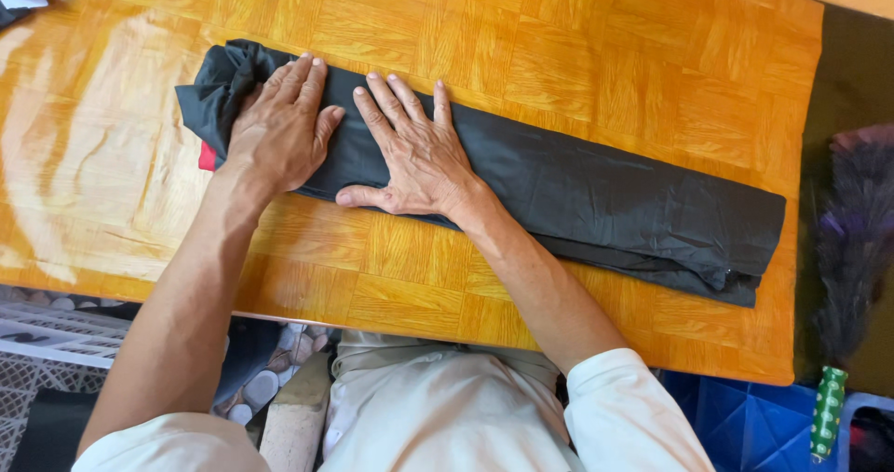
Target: The person folds a large black tarp on a wooden table. They use a feather duster to brush the surface of the tarp while folding it into a compact roll. The person then places the folded tarp into a black carrying bag with a red zipper.
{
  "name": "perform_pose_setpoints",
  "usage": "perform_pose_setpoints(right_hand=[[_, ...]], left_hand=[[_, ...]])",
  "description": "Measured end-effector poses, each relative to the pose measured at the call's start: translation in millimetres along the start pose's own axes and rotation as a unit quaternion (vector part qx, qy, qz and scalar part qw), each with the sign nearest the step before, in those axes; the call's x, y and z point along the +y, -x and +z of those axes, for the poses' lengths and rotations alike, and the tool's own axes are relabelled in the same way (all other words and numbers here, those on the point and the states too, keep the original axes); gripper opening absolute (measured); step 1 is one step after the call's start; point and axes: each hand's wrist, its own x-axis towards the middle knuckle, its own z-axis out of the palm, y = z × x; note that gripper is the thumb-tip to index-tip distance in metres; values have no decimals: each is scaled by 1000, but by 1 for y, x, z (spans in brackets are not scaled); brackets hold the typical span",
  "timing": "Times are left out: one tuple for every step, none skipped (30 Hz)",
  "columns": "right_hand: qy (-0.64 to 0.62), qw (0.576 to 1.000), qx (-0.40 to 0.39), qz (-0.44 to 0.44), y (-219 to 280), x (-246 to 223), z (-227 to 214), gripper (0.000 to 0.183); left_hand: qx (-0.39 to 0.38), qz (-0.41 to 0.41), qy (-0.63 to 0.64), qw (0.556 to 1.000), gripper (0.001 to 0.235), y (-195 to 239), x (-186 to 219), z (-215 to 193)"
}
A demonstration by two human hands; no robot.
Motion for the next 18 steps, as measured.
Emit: perform_pose_setpoints(right_hand=[[2, 1000, 1, -1, 0, 0, 0, 126], [0, 1000, 2, 0, 0, 0, 0, 125], [-1, 1000, 4, 1, -1, 0, 0, 124], [-1, 1000, 5, 0, -1, -1, -1, 124], [1, 1000, 7, -2, -1, -1, -1, 124], [1, 1000, 8, 0, 0, -1, -1, 124], [0, 1000, 8, 2, 0, -2, -1, 124], [-1, 1000, 4, 3, 0, -1, -2, 124], [-3, 1000, 0, 4, -1, -1, -2, 125], [-2, 1000, 0, 3, 0, 0, -2, 125], [0, 1000, 6, 2, 1, 0, -1, 125], [2, 1000, 13, 0, 0, 0, -1, 125], [2, 1000, 13, -2, 0, 0, 0, 125], [2, 1000, 14, -2, 0, 0, 1, 125], [2, 1000, 16, -2, 0, 0, 1, 125], [4, 1000, 17, 0, 0, 0, 0, 125], [0, 1000, 11, 2, 0, 0, -1, 125], [-4, 1000, 4, 1, 0, -1, -2, 124]], left_hand=[[2, 0, 0, 1000, 70, 1, -2, -1], [41, 22, -47, 998, 72, 2, -4, -2], [80, 44, -94, 991, 76, 3, -6, -3], [81, 43, -95, 991, 76, 7, -8, 1], [150, 78, -97, 981, 73, 11, -9, 5], [217, 114, -98, 965, 70, 14, -9, 10], [215, 116, -98, 965, 70, 15, -8, 9], [188, 87, -78, 975, 73, 15, -6, 8], [160, 58, -58, 984, 76, 15, -4, 8], [160, 57, -58, 984, 76, 14, 0, 2], [114, 25, -32, 993, 78, 13, 4, -5], [68, -10, -7, 998, 82, 13, 7, -11], [68, -11, -7, 998, 82, 13, 5, -12], [60, -27, -9, 998, 87, 12, 4, -11], [52, -42, -11, 998, 93, 11, 3, -11], [53, -40, -11, 998, 93, 9, 2, -14], [42, -58, -29, 997, 100, 8, 0, -16], [31, -80, -45, 995, 106, 8, -2, -18]])
